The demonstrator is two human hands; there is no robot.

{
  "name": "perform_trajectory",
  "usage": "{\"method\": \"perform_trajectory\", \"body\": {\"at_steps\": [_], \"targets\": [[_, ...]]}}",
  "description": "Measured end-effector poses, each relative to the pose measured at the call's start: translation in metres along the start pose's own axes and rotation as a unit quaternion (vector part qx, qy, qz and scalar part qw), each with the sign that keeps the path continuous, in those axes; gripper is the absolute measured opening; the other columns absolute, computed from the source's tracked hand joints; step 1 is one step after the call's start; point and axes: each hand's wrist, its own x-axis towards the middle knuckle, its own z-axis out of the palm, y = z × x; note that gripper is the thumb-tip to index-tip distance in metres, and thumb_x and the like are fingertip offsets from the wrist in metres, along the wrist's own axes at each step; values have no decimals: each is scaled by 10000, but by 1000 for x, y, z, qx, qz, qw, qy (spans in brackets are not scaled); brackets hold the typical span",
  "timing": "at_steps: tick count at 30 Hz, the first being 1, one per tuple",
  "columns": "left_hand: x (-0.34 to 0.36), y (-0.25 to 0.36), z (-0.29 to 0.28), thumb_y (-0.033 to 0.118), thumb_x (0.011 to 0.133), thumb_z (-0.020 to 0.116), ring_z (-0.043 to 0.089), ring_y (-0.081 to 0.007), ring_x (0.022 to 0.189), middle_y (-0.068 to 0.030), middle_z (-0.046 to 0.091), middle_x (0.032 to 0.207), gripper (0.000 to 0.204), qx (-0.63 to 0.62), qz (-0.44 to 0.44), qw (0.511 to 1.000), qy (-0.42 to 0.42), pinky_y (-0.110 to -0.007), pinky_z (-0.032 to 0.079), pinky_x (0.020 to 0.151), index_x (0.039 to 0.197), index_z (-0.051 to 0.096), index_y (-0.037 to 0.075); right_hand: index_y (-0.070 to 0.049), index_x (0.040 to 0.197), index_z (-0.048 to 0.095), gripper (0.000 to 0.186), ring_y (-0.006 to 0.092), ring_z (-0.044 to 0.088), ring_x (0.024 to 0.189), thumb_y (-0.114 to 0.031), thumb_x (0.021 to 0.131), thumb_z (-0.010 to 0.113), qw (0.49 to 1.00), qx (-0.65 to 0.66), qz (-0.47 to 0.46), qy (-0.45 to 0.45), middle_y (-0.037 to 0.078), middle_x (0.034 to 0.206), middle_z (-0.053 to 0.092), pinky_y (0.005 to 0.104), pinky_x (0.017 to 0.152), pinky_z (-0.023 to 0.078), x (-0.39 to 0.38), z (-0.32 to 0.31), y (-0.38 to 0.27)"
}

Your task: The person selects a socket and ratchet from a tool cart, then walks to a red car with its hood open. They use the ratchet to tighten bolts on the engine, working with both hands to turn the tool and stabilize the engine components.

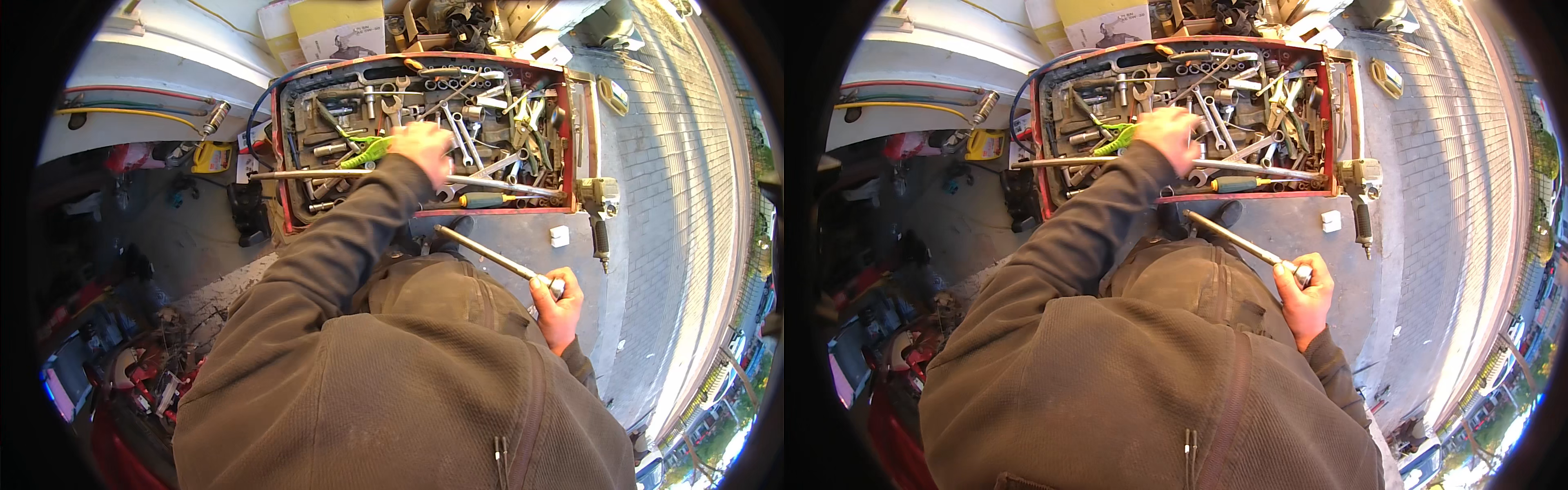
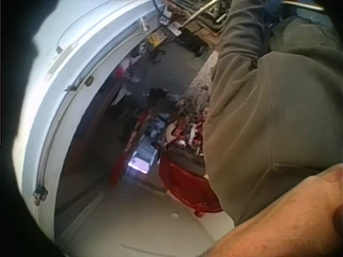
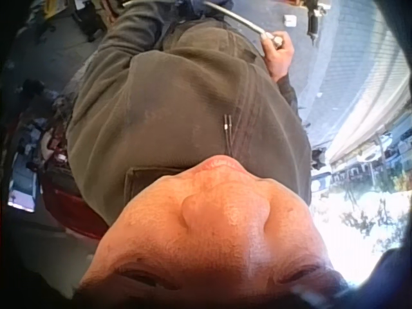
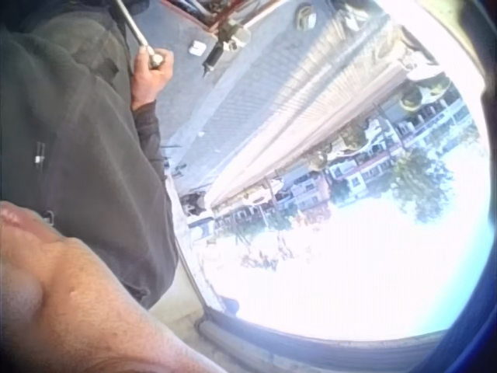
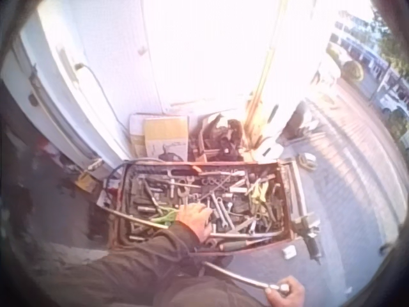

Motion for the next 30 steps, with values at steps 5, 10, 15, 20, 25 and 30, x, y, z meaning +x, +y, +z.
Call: {"method": "perform_trajectory", "body": {"at_steps": [5, 10, 15, 20, 25, 30], "targets": [[-61, -83, -40, 488, 966, 736, 584, -302, 1373, -83, 709, 1343, 563, 169, -101, 980, -33, -697, 389, 1120, 1437, 671, 186, -69, 950, 610, 214, 13, 454, 705, -93, 1001, 816, 1000, -3, -3, -1, -92, 783, 526, 227, 616, 371, 4, -2, 4], [-71, -76, -27, 539, 954, 735, 677, -310, 1181, -77, 721, 1204, 469, 130, -72, 986, -79, -635, 418, 1084, 1206, 703, 146, -69, 961, 612, 215, 17, 466, 709, -107, 1002, 819, 998, -48, -23, -28, -85, 789, 545, 233, 617, 381, 10, 2, 1], [-95, -71, -20, 525, 938, 779, 711, -292, 1080, -76, 718, 1096, 445, 132, -37, 990, -20, -522, 470, 968, 1141, 703, 137, -67, 969, 612, 210, 18, 488, 714, -106, 1005, 816, 999, -24, -10, -37, -78, 795, 567, 231, 623, 394, 11, 8, -5], [-117, -109, -40, 499, 922, 798, 715, -329, 1006, -105, 731, 1013, 408, 108, -73, 990, 48, -522, 497, 876, 1064, 710, 126, -68, 972, 615, 205, 23, 509, 710, -102, 1008, 814, 999, -13, -9, -46, -66, 798, 595, 235, 623, 406, 10, 14, -7], [-127, -158, -72, 544, 960, 755, 720, -404, 1102, -154, 757, 1131, 476, 51, -323, 938, 115, -594, 507, 941, 1131, 707, 103, -69, 974, 614, 208, 26, 514, 706, -103, 1012, 816, 998, -27, -13, -56, -63, 799, 599, 235, 624, 412, 11, 21, -9], [-125, -166, -86, 466, 1010, 689, 708, -411, 1252, -174, 760, 1312, 490, 58, -496, 866, -25, -624, 462, 1112, 1332, 654, 97, -66, 976, 615, 208, 27, 514, 707, -103, 1011, 816, 998, -27, -15, -63, -61, 797, 594, 237, 624, 411, 10, 29, -11]]}}
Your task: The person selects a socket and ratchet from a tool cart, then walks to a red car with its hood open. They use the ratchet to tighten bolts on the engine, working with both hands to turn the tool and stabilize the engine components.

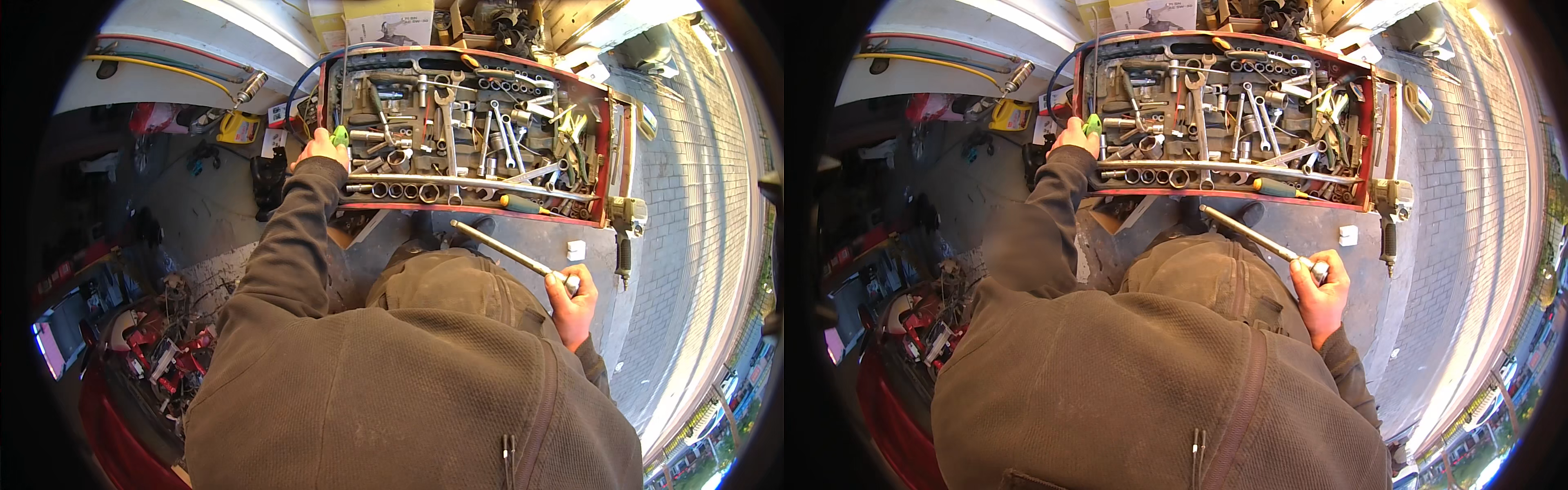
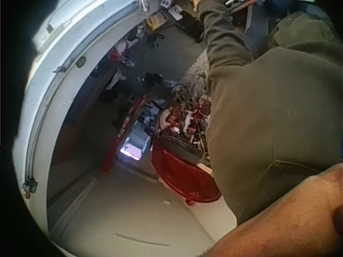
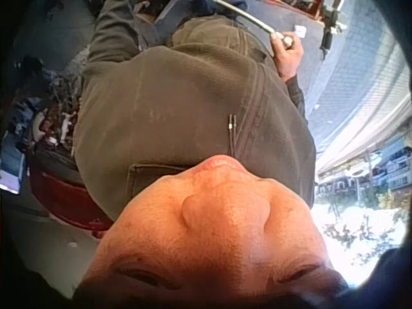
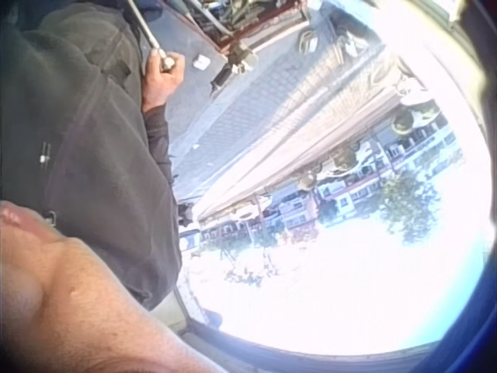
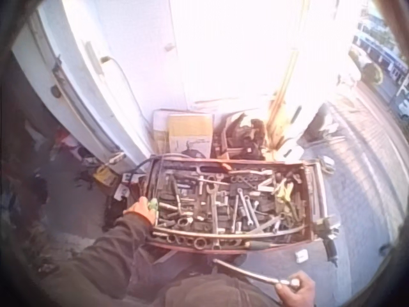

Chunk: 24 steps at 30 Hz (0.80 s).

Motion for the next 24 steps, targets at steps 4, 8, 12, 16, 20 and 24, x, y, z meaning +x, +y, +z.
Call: {"method": "perform_trajectory", "body": {"at_steps": [4, 8, 12, 16, 20, 24], "targets": [[-16, 5, 1, 374, 972, 743, 545, -354, 1456, -137, 599, 1540, 528, 88, 22, 995, 41, -722, 377, 1170, 1425, 622, 130, -65, 971, 616, 202, 24, 502, 705, -98, 1012, 811, 1000, 5, 4, -1, -66, 792, 577, 236, 620, 401, -1, 5, -1], [-17, 19, 7, 349, 958, 758, 458, -335, 1525, -120, 536, 1613, 572, 60, 149, 976, 149, -725, 338, 1216, 1477, 639, 141, -65, 962, 617, 203, 18, 480, 703, -102, 1014, 809, 1000, -14, -6, 4, -76, 792, 561, 234, 617, 387, -2, 10, -2], [-7, 50, 19, 383, 977, 741, 413, -300, 1591, -64, 542, 1675, 532, 63, 422, 899, 96, -640, 351, 1229, 1479, 679, 215, -67, 957, 616, 209, 13, 466, 698, -111, 1014, 812, 1000, -19, 0, 8, -83, 792, 553, 231, 613, 379, -4, 14, -3], [5, 60, 5, 430, 1001, 728, 485, -273, 1509, -59, 623, 1534, 489, 188, 419, 888, -11, -676, 341, 1227, 1435, 702, 205, -70, 956, 615, 211, 12, 462, 693, -111, 1015, 813, 1000, -27, -12, 8, -86, 785, 546, 230, 608, 374, -9, 14, -4], [8, 57, -12, 423, 955, 734, 566, -276, 1390, -62, 702, 1356, 464, 223, 338, 914, -37, -674, 357, 1201, 1340, 734, 164, -70, 957, 617, 209, 13, 463, 695, -109, 1014, 814, 1000, -14, -5, 25, -86, 780, 544, 231, 609, 374, -15, 12, -3], [-4, 87, 0, 351, 913, 783, 582, -301, 1377, -97, 659, 1388, 490, 159, 341, 926, 15, -679, 375, 1194, 1344, 703, 132, -70, 957, 617, 208, 14, 466, 694, -106, 1012, 815, 999, -19, -7, 38, -84, 780, 546, 232, 608, 379, -18, 13, -2]]}}
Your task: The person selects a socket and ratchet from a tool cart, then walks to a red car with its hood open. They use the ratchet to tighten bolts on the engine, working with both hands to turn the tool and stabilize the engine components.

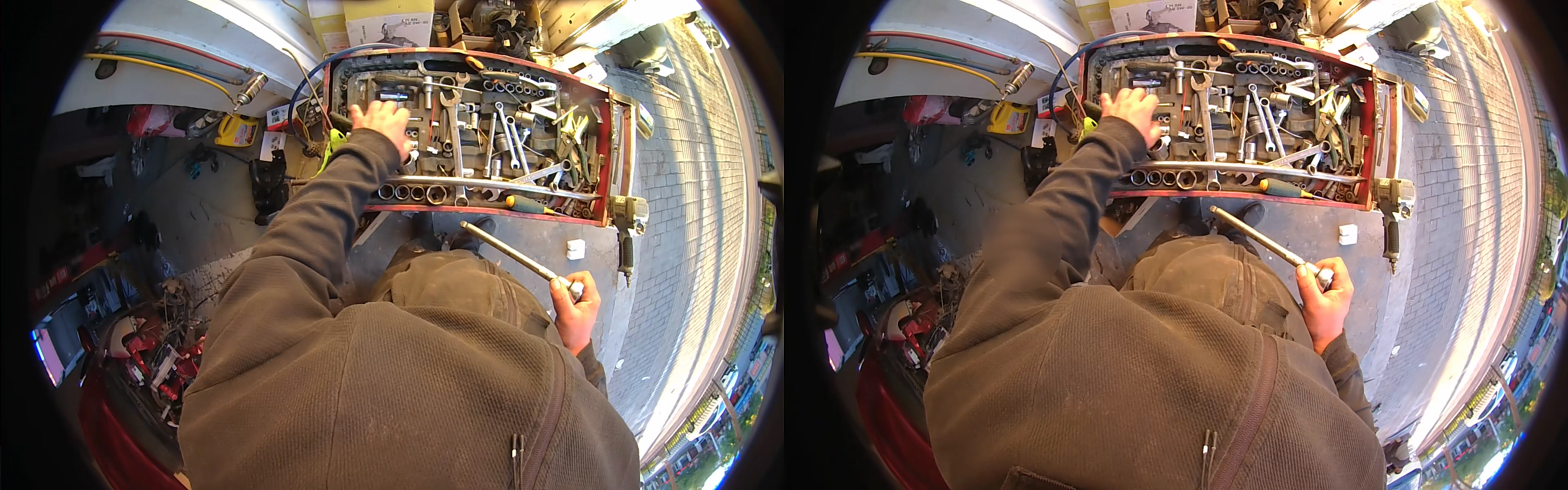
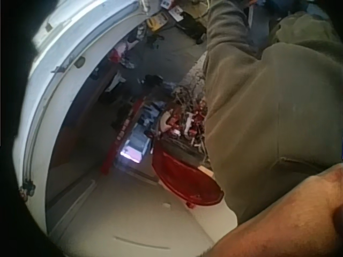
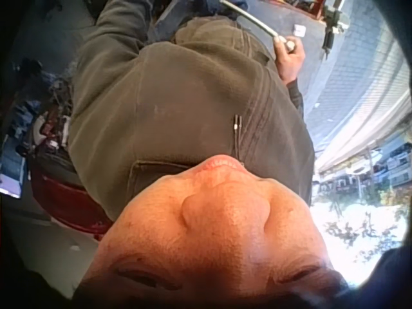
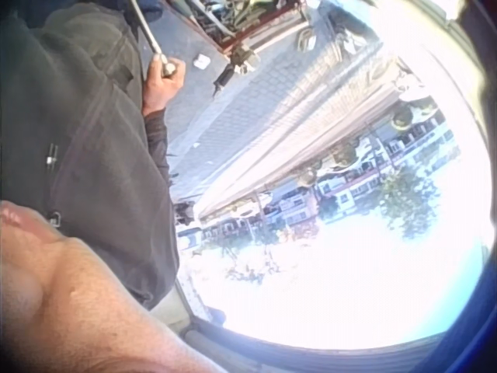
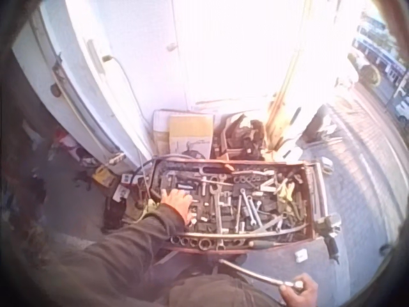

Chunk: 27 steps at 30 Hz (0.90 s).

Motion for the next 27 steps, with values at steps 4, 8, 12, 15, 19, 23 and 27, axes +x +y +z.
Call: {"method": "perform_trajectory", "body": {"at_steps": [4, 8, 12, 15, 19, 23, 27], "targets": [[25, 57, 6, 491, 983, 751, 543, -320, 1417, -121, 608, 1457, 641, -117, -64, 991, -10, -617, 407, 1202, 1497, 612, 134, -69, 955, 616, 210, 14, 462, 691, -103, 1009, 816, 1000, 3, 9, -9, -84, 779, 543, 236, 603, 376, 0, 3, 0], [31, 90, 24, 529, 956, 797, 504, -333, 1439, -133, 575, 1495, 692, -168, -93, 981, 3, -590, 435, 1160, 1471, 620, 102, -69, 955, 614, 210, 14, 463, 690, -99, 1009, 814, 1000, -11, 0, -16, -82, 779, 545, 236, 602, 375, 2, 5, -2], [32, 91, 46, 390, 940, 826, 630, -366, 1294, -179, 720, 1324, 430, -269, -99, 956, 69, -541, 506, 1071, 1233, 729, 90, -69, 956, 613, 209, 14, 467, 692, -97, 1009, 813, 1000, -9, -1, -15, -81, 780, 547, 234, 604, 377, 3, 4, -4], [29, 84, 64, 258, 957, 793, 767, -419, 976, -219, 790, 1029, 274, -393, -93, 907, 124, -491, 601, 910, 1134, 717, 64, -68, 956, 613, 207, 14, 468, 693, -94, 1009, 811, 1000, -9, 0, -10, -80, 781, 548, 233, 604, 376, 3, 3, -3], [17, 44, 86, 118, 982, 735, 752, -230, 865, -121, 758, 934, 192, -573, -108, 774, 248, -406, 623, 833, 1135, 656, 31, -67, 957, 614, 206, 14, 470, 693, -92, 1009, 812, 1000, -6, -3, -7, -79, 780, 552, 233, 603, 378, 5, 2, -3], [11, -80, 77, 65, 1067, 671, 749, -212, 817, -143, 764, 1011, 107, -723, -157, 595, 314, -337, 636, 690, 1159, 625, 38, -67, 960, 615, 209, 16, 467, 693, -100, 1008, 816, 1000, 9, 8, -10, -80, 781, 552, 233, 603, 374, 8, 2, -4], [13, -209, 43, 123, 1069, 658, 776, -254, 915, -178, 759, 1129, 242, -821, -319, 297, 369, -330, 593, 604, 1287, 638, 20, -68, 960, 617, 212, 21, 450, 697, -122, 1003, 818, 1000, 4, 14, -18, -81, 783, 543, 241, 610, 351, 10, 2, -5]]}}
